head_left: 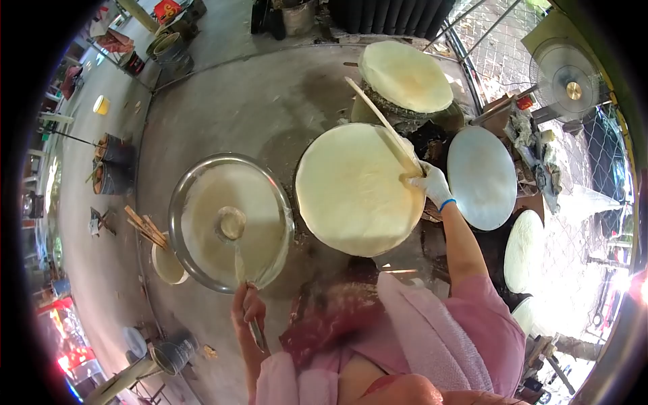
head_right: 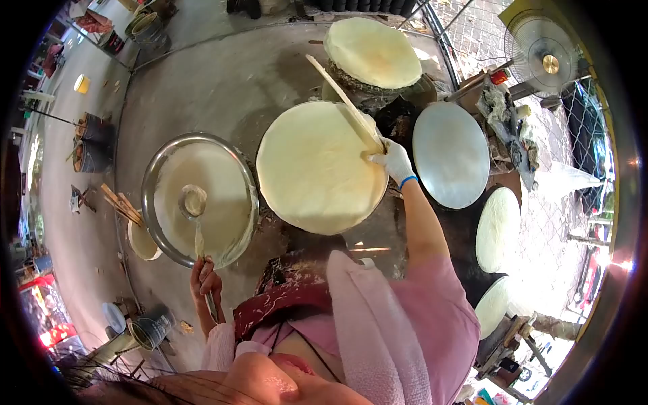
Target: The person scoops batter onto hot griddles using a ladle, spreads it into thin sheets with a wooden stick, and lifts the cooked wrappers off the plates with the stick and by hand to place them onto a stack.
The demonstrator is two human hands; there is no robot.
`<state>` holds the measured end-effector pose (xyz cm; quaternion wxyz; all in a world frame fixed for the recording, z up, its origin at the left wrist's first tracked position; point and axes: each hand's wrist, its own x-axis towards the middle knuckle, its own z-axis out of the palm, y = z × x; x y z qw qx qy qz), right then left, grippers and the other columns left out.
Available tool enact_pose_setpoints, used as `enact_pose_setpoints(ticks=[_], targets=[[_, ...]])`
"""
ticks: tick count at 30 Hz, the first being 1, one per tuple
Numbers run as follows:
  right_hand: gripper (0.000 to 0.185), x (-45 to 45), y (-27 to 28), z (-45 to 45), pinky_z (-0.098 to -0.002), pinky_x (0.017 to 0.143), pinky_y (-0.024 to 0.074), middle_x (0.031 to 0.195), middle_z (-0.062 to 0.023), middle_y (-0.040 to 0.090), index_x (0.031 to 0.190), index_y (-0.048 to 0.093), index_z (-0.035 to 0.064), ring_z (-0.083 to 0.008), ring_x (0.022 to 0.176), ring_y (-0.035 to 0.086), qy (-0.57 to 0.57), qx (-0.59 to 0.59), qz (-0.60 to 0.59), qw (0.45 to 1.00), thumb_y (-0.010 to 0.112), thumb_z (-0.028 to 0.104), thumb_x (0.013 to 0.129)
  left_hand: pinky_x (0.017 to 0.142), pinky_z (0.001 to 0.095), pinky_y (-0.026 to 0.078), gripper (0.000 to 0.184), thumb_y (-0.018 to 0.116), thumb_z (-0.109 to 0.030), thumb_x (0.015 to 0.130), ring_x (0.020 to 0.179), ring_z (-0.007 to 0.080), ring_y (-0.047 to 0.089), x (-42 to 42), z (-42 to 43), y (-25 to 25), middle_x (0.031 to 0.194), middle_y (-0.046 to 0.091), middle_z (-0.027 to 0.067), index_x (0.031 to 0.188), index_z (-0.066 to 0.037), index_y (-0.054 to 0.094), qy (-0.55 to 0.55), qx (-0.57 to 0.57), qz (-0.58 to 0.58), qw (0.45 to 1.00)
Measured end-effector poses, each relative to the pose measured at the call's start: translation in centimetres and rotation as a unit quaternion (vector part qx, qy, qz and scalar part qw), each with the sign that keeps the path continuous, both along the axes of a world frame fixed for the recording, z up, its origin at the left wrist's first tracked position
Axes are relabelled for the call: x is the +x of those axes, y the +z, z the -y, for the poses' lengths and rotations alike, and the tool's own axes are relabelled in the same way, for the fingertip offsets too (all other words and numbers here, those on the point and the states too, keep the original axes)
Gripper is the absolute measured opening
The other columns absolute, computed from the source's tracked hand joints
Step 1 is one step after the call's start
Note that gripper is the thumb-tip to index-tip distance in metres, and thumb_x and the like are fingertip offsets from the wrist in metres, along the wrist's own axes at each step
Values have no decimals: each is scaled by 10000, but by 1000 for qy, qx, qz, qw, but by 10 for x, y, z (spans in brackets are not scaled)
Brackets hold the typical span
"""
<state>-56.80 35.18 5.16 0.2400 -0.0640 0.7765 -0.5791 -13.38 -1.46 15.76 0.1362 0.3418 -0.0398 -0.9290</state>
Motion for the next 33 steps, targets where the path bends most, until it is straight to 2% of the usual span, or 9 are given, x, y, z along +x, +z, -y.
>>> enact_pose_setpoints(ticks=[3,9,13,19,21,24,25,26,33], targets=[[486,0,25,16,-289,849,507,1046,-29,686,1226,615,-13,-133,935,622,18,41,-34,998,751,12,760,310,207,257,293,389,-197,1058,315,69,340,2,3,-3,631,429,5,1089,80,479,-8,-14,-16,1000],[398,5,190,81,-293,750,557,919,-85,699,1147,636,-35,-157,778,670,-24,-114,77,990,721,-23,759,308,208,259,278,415,-187,1049,312,72,337,-5,-6,-2,630,428,3,1089,80,481,36,-11,4,999],[383,-80,218,71,-338,723,586,918,-131,713,1106,652,-42,-217,778,700,-42,-69,95,992,753,17,741,303,210,258,273,426,-183,1044,310,74,334,-15,-26,4,630,429,3,1088,81,481,93,-26,81,992],[379,-227,302,63,-290,595,533,820,-47,679,1089,658,-6,-141,654,656,78,128,-155,977,716,109,733,302,210,263,307,402,-200,1051,320,77,352,-14,-48,-18,626,429,11,1093,92,485,137,-20,21,990],[355,-243,313,75,-347,631,536,833,-86,705,1097,668,49,-216,696,685,119,156,-273,942,690,127,751,309,213,272,315,391,-204,1054,327,77,365,-17,-57,-17,631,443,16,1099,92,487,140,-25,22,990],[360,-276,260,102,-414,781,538,939,-185,704,1157,627,76,-333,872,690,141,315,-518,783,597,177,812,329,214,298,304,396,-197,1053,337,77,380,-29,-78,3,649,463,11,1104,86,497,157,-61,66,984],[333,-267,246,112,-460,844,505,1032,-196,673,1181,612,153,-370,968,650,141,419,-465,767,523,195,863,336,213,303,306,399,-200,1053,341,76,383,-28,-82,3,652,464,8,1105,84,498,151,-67,52,985],[202,-283,196,113,-471,766,516,937,-174,689,1032,606,125,-373,871,667,148,355,-527,758,456,197,916,343,212,308,307,403,-204,1053,345,75,385,-25,-86,3,656,465,5,1107,82,500,146,-74,40,986],[349,-276,2,124,-461,745,546,1017,-116,694,1323,478,191,-315,919,692,186,497,-404,745,445,204,976,354,214,310,293,433,-231,1051,348,53,345,-20,-106,28,665,449,-13,1079,48,517,147,-127,105,975]])
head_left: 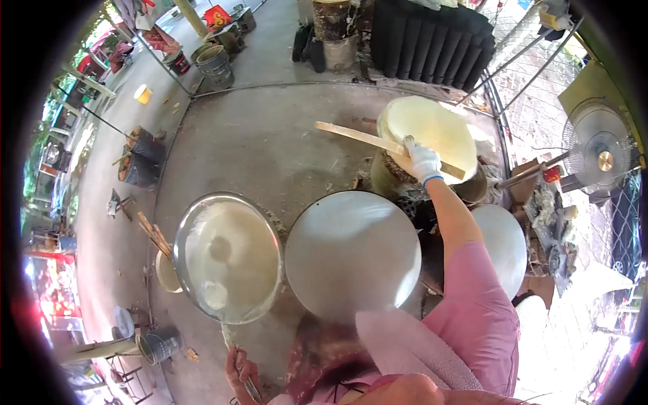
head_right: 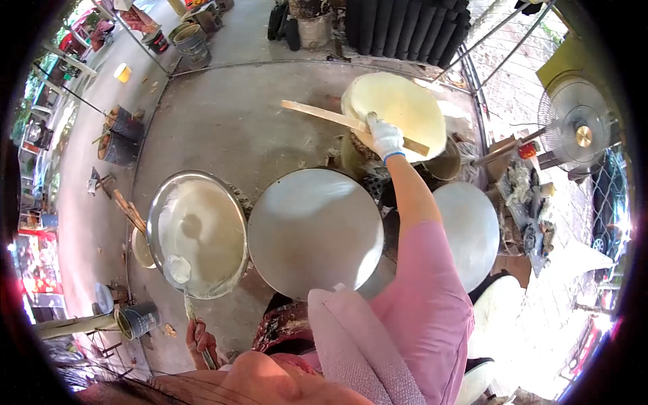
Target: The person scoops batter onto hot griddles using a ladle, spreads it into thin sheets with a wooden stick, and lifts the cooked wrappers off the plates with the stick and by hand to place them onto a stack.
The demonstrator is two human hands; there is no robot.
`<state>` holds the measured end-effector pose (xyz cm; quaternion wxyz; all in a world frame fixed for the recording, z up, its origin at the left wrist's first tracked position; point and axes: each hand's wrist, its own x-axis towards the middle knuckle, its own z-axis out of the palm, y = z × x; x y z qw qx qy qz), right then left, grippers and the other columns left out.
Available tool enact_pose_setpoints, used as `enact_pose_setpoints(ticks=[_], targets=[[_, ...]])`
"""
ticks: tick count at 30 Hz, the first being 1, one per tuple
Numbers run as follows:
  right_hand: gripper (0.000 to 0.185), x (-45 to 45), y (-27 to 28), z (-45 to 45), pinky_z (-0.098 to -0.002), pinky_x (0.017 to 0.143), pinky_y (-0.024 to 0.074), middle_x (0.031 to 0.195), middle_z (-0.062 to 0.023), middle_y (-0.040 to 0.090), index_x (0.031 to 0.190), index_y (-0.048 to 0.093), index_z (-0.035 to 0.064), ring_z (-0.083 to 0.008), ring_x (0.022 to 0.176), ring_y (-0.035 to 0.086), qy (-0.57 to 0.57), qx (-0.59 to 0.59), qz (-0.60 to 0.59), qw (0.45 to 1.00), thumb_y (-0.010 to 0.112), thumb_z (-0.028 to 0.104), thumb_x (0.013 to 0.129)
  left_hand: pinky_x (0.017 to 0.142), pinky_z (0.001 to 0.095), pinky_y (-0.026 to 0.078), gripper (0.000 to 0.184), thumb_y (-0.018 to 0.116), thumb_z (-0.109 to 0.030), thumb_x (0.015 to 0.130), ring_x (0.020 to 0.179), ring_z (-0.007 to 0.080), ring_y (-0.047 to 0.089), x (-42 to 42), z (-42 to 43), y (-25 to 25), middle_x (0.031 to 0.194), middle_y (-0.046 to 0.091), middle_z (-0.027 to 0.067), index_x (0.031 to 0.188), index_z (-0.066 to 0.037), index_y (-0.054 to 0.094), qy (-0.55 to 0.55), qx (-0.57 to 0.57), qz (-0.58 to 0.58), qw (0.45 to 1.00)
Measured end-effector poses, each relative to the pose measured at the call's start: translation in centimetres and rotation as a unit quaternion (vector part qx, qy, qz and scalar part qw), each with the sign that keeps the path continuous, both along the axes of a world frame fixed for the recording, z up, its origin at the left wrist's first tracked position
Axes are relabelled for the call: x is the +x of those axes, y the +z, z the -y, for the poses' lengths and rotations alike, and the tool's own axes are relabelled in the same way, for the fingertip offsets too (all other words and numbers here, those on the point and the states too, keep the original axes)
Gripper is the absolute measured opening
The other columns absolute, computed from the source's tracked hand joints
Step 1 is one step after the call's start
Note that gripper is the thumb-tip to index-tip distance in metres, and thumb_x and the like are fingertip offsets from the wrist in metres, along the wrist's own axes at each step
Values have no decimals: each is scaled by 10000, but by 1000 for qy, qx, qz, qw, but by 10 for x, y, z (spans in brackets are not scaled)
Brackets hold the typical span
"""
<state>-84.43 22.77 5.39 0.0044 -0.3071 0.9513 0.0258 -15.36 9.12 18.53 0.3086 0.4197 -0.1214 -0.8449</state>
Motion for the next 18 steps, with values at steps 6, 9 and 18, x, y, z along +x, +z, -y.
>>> enact_pose_setpoints(ticks=[6,9,18], targets=[[388,23,1,10,-504,745,529,959,-156,693,1313,528,255,-359,860,682,-23,-21,-5,1000,514,406,956,295,249,246,343,399,-335,1057,295,54,294,16,19,-3,617,427,-65,1077,-28,551,-33,-31,217,975],[496,28,-30,0,-507,765,531,1013,-175,682,1428,427,280,-385,911,666,15,-103,19,994,539,311,945,294,245,234,355,404,-377,1048,285,72,283,39,56,-38,587,425,-45,987,-55,542,-50,-30,159,986],[455,403,50,-43,-415,643,535,861,-207,684,1313,600,200,-369,764,685,-201,-143,165,955,698,269,875,717,509,489,154,490,-118,923,889,386,614,40,223,-174,982,600,226,1024,-45,581,-577,-637,391,330]])
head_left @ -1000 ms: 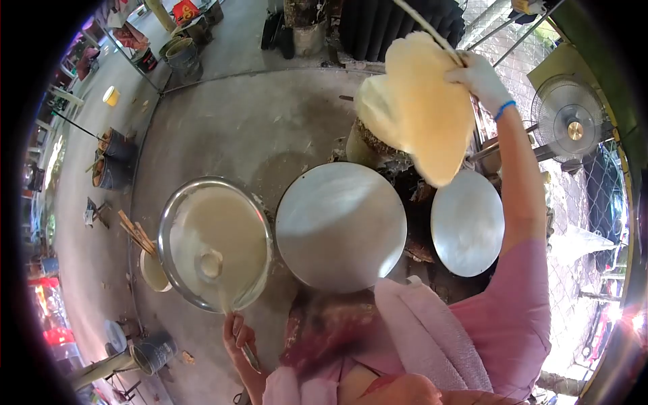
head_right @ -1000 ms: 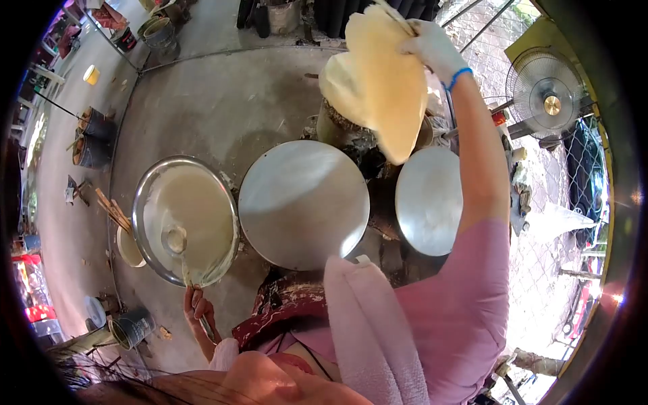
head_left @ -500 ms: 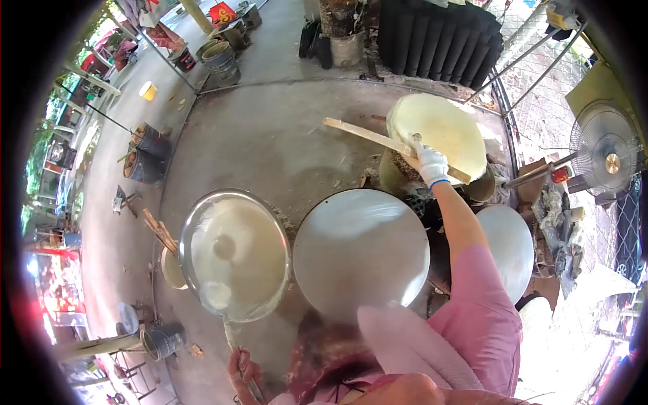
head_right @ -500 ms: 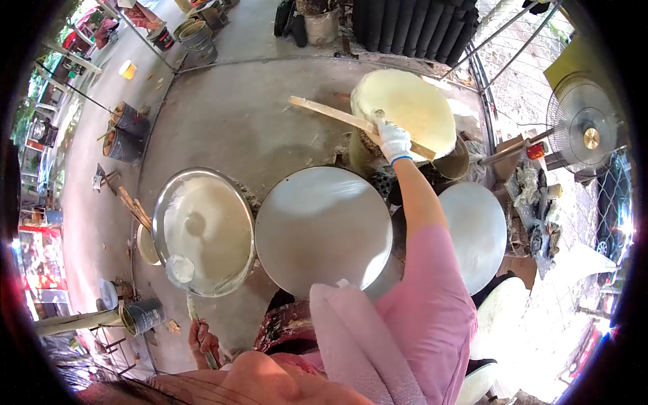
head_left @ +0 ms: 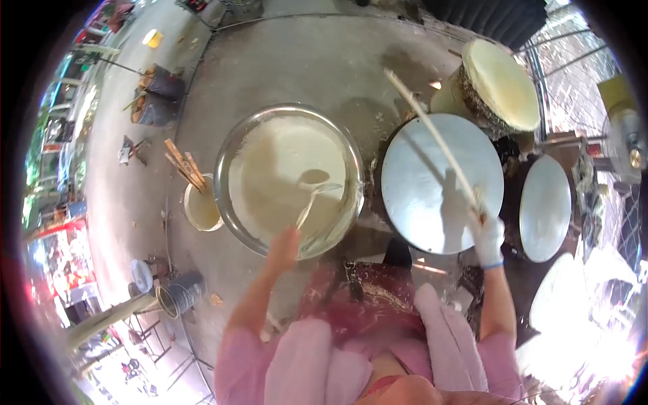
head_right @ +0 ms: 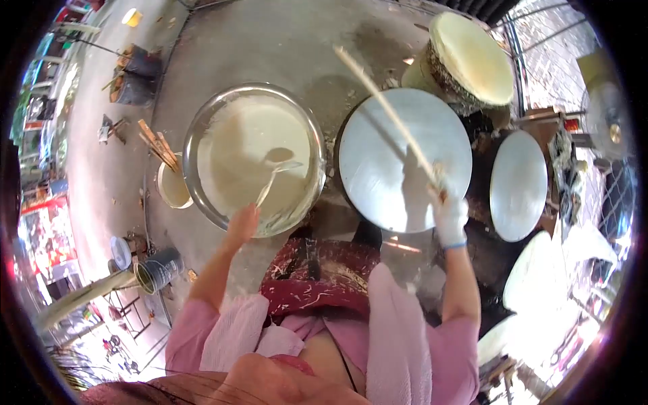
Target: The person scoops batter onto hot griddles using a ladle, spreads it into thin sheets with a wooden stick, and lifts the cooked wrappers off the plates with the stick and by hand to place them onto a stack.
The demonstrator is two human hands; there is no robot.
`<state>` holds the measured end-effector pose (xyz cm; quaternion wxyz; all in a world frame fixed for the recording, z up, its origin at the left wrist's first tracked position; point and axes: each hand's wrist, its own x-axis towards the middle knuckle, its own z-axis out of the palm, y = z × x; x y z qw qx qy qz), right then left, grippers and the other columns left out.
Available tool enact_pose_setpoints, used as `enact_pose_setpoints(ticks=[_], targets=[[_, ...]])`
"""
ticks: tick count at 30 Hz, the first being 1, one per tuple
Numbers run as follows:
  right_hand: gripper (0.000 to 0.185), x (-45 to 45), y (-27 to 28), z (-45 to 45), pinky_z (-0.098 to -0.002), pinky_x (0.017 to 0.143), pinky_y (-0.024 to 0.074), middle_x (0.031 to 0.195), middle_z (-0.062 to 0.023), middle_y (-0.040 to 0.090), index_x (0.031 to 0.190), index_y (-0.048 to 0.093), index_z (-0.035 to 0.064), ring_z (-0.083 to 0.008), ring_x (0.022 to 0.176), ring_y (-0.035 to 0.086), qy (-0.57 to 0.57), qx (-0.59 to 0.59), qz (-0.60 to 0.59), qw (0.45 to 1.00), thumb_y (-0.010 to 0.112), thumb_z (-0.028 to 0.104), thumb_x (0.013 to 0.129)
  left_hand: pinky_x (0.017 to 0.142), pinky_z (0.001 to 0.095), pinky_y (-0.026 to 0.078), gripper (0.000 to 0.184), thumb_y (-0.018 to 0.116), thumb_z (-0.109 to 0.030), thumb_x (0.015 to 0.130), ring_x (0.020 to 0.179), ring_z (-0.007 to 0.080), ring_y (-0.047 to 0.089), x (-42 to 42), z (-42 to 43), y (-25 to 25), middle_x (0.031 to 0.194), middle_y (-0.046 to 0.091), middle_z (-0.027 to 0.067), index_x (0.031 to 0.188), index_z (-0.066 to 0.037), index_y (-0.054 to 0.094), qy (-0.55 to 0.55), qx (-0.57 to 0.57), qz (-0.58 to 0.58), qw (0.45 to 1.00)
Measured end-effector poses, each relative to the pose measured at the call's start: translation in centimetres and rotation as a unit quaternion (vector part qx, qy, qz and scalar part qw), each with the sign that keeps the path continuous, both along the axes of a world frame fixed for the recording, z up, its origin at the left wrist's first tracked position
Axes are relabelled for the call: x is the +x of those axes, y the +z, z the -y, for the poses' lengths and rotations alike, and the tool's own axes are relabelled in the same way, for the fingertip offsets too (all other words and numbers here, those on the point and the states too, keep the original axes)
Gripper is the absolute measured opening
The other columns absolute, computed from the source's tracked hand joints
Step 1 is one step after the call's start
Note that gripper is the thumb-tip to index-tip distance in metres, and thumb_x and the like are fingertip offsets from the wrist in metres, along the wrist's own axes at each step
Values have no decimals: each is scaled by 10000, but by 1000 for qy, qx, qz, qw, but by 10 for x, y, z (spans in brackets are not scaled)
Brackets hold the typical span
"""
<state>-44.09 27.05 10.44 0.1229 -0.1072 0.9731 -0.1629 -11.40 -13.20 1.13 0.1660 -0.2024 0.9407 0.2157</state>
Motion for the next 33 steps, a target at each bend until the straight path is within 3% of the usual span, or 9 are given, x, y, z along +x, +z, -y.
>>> enact_pose_setpoints(ticks=[3,7,13,16,19,22,28,31,33], targets=[[459,111,-3,-2,-354,730,539,973,-216,692,1301,602,82,-255,856,709,-81,-126,58,987,709,183,867,666,523,477,265,444,-262,992,760,430,616,-28,50,-127,828,634,224,1013,-23,557,27,58,-109,992],[468,204,-18,-3,-276,933,488,1277,-127,644,1330,581,55,-121,1097,630,-148,-223,81,960,689,78,875,654,516,494,319,445,-281,996,758,407,644,-104,87,-161,849,660,222,935,-19,618,-21,11,28,999],[556,278,-22,-15,-256,853,499,1181,-114,685,1383,537,78,-97,962,629,-143,-229,135,953,722,157,865,566,462,445,415,469,-361,1007,596,345,554,-18,44,-150,749,609,173,869,6,607,36,244,145,958],[552,329,-45,-32,-243,798,496,1082,-79,675,1418,506,122,-102,907,617,-142,-242,219,934,687,153,897,446,328,336,496,490,-487,998,423,156,367,60,-6,-138,573,450,12,864,-15,558,335,574,150,732],[570,366,-14,-17,-190,766,445,1062,-3,640,1476,433,179,-84,834,507,-146,-79,375,912,626,85,948,446,275,315,459,528,-498,978,409,92,326,102,-46,-108,558,392,-45,933,-41,533,404,679,142,597],[441,410,-69,-48,-324,877,490,1130,-164,689,1393,535,222,-207,999,665,7,-22,393,919,602,312,966,451,245,287,393,486,-426,1017,391,55,306,114,-100,-64,568,357,-68,979,-40,549,450,784,16,427],[478,427,-54,-77,-273,1003,432,1332,-105,609,1406,513,151,-148,1231,563,9,-182,438,881,612,293,961,480,244,341,307,436,-314,1050,387,58,344,120,-128,34,596,368,-59,1041,-20,527,457,873,-68,156],[458,414,-44,-90,-254,879,494,1257,-85,650,1413,517,162,-129,1055,633,115,-273,271,916,605,241,971,478,248,354,335,381,-328,1063,371,75,370,120,-96,104,603,419,-45,1081,-23,517,191,936,-77,284],[456,403,-2,-89,-227,765,496,1192,-51,648,1416,513,134,-89,909,613,-73,-314,348,880,601,193,972,480,237,346,366,381,-367,1059,361,83,361,120,-71,142,608,443,-42,1079,-32,528,142,908,-122,375]])
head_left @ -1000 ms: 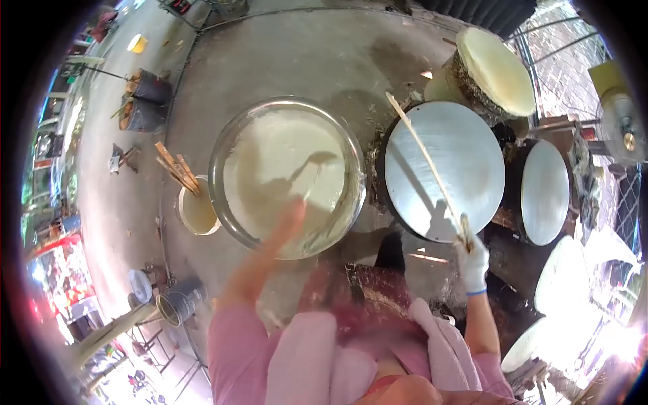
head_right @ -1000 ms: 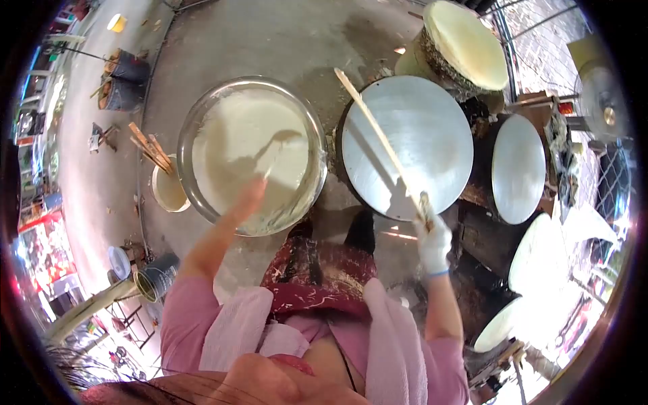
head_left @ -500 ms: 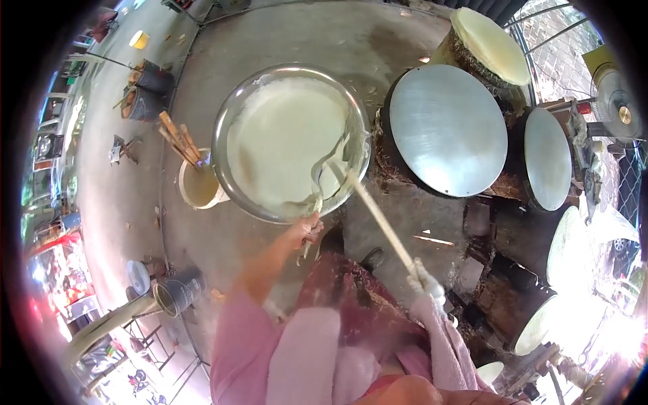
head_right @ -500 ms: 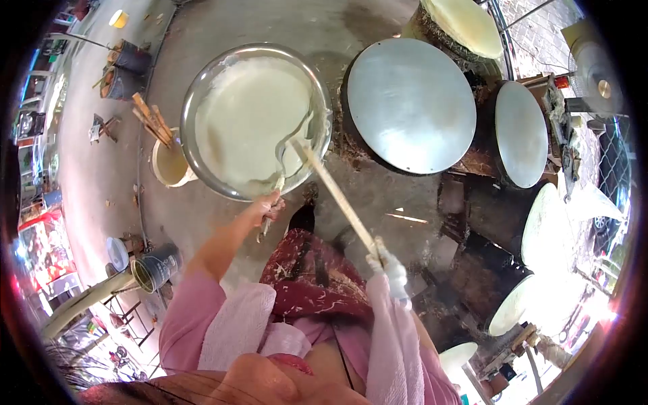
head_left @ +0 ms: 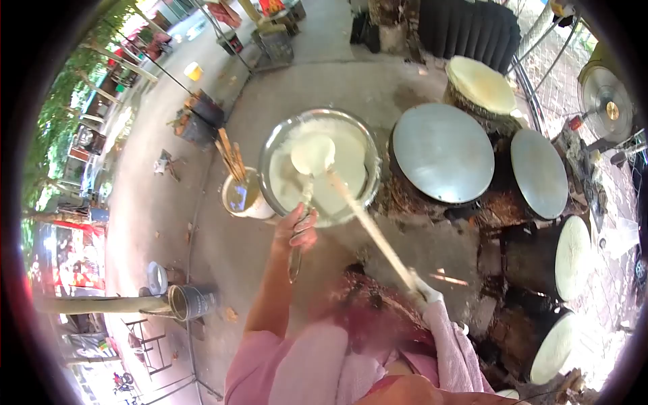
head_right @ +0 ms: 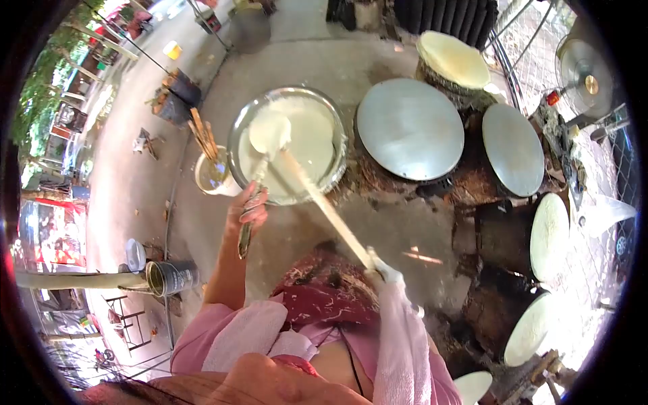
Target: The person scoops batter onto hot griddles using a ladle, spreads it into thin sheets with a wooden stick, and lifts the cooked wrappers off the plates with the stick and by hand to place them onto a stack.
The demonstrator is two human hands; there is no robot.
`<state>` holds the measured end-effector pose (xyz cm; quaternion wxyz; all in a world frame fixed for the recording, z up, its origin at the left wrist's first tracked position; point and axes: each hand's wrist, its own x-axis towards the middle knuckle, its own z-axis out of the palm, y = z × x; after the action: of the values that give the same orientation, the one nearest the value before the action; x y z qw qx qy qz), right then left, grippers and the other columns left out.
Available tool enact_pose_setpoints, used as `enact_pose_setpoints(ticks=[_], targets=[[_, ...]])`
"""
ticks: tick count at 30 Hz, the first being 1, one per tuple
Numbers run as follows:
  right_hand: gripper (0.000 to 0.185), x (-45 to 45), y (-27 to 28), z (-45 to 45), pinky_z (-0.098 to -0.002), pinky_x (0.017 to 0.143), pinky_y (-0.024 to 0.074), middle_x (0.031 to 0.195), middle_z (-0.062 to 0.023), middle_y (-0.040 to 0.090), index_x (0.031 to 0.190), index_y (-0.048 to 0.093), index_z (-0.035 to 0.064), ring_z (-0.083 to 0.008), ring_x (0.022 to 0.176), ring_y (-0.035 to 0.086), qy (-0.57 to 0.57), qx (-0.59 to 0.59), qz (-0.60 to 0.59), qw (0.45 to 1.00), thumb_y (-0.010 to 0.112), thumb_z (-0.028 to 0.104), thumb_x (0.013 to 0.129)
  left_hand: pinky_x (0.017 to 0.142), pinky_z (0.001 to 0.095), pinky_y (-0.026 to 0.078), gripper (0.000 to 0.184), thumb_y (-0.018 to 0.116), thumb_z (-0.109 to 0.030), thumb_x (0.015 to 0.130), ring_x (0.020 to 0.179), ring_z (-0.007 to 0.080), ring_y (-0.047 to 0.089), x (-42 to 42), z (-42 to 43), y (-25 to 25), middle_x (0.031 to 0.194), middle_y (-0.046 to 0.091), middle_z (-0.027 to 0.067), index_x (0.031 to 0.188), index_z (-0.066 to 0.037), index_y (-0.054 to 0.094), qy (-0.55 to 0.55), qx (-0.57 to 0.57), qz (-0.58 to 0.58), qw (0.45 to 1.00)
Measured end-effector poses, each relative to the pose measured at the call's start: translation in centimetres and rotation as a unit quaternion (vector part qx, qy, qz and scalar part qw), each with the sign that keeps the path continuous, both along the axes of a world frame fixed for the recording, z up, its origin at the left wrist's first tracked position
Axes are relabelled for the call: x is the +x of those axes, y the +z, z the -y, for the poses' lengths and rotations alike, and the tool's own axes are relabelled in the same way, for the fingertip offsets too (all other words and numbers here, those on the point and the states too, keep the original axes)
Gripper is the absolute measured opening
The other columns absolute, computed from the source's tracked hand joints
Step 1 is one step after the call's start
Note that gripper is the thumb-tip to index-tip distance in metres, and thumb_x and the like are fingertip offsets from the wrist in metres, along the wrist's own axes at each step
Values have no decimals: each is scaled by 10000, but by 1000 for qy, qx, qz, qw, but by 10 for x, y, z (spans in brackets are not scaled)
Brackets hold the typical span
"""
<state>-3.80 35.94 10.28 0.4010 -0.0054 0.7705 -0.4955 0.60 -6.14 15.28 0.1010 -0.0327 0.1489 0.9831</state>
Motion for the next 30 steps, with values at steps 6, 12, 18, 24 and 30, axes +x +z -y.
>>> enact_pose_setpoints(ticks=[6,12,18,24,30], targets=[[521,-28,-18,25,-165,648,411,1042,32,603,1438,469,56,-22,736,480,-281,-172,-157,931,565,9,928,437,240,324,332,489,-330,1024,392,79,372,-72,76,62,620,439,-41,968,-10,556,170,-129,125,969],[555,-56,-69,23,-166,786,455,1282,-7,592,1468,398,10,-37,887,537,-271,-183,-131,936,589,51,949,398,249,287,313,516,-321,1016,420,81,362,-148,85,71,593,420,-21,928,-21,531,228,-459,172,841],[515,-79,-19,36,-165,823,447,1246,-62,619,1432,458,9,-46,982,555,-360,-133,-84,920,592,82,940,408,235,262,351,514,-354,1016,408,73,335,-229,58,91,599,408,-38,957,-10,538,55,-400,95,910],[526,-149,-33,-6,-189,670,429,1036,25,626,1435,468,41,-35,743,494,-340,-89,-172,920,623,194,957,467,222,298,398,491,-338,1026,402,26,345,-326,-33,45,656,446,-56,1073,57,503,-109,-187,137,967],[557,-245,-23,-51,-386,838,521,1256,-188,625,1452,454,200,-303,994,686,-258,117,-294,913,606,355,940,486,230,343,383,538,-356,1005,453,63,397,-398,-177,-19,637,453,-40,998,26,550,-62,-391,70,916]])
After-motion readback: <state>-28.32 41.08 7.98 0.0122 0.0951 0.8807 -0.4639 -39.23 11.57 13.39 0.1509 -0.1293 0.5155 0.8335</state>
